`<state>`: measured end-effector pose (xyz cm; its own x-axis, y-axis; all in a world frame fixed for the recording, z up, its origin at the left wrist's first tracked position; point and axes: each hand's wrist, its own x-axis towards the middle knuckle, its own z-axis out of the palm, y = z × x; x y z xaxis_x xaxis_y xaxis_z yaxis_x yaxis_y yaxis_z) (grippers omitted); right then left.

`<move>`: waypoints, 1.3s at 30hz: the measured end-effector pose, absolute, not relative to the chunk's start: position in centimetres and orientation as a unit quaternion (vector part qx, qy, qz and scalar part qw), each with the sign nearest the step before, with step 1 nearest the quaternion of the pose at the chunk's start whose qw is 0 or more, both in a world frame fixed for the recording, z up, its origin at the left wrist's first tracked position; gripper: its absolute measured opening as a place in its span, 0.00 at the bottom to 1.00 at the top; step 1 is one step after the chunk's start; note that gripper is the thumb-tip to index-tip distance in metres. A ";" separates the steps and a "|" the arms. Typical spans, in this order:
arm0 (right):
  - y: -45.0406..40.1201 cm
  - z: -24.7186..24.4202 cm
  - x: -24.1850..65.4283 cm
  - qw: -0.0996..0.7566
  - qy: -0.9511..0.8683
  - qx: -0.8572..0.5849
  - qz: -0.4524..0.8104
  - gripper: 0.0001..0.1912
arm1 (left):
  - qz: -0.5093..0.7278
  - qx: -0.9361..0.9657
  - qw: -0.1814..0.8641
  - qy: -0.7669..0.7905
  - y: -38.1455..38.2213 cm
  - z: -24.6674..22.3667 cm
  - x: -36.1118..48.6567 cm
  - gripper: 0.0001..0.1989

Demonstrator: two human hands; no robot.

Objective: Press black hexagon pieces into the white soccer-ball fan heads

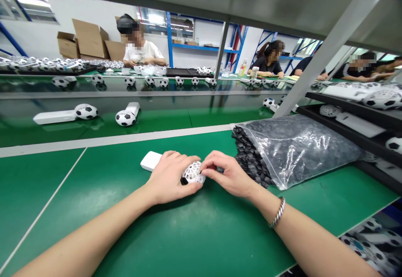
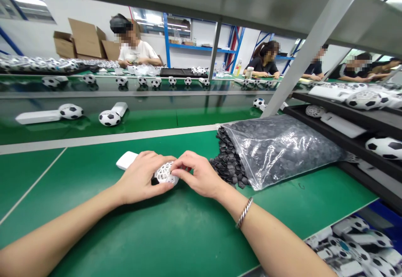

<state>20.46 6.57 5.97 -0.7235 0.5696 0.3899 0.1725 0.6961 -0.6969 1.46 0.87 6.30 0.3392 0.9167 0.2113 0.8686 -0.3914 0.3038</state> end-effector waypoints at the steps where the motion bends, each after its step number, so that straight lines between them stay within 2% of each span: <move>1: 6.4 5.9 20.4 0.299 -0.870 -0.208 0.331 0.04 | 0.180 0.813 0.071 0.549 0.8 6.3 1.5 0.22; 16: 6.0 6.4 20.6 0.259 -0.887 -0.184 0.335 0.03 | 0.183 0.819 0.074 0.539 0.7 6.1 1.5 0.25; 23: 6.2 5.6 20.3 0.272 -0.870 -0.190 0.365 0.03 | 0.171 0.825 0.083 0.532 0.8 6.2 1.3 0.29; 30: 6.4 5.3 20.1 0.277 -0.848 -0.192 0.410 0.05 | 0.172 0.826 0.087 0.530 0.9 5.9 1.2 0.25; 39: 6.3 5.2 20.1 0.284 -0.822 -0.203 0.450 0.06 | 0.167 0.828 0.091 0.528 0.9 6.0 1.2 0.27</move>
<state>20.08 6.32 5.22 -0.7566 0.5892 0.2837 0.0777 0.5118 -0.8556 1.21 0.93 6.03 0.3868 0.9046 0.1794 0.8436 -0.4256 0.3274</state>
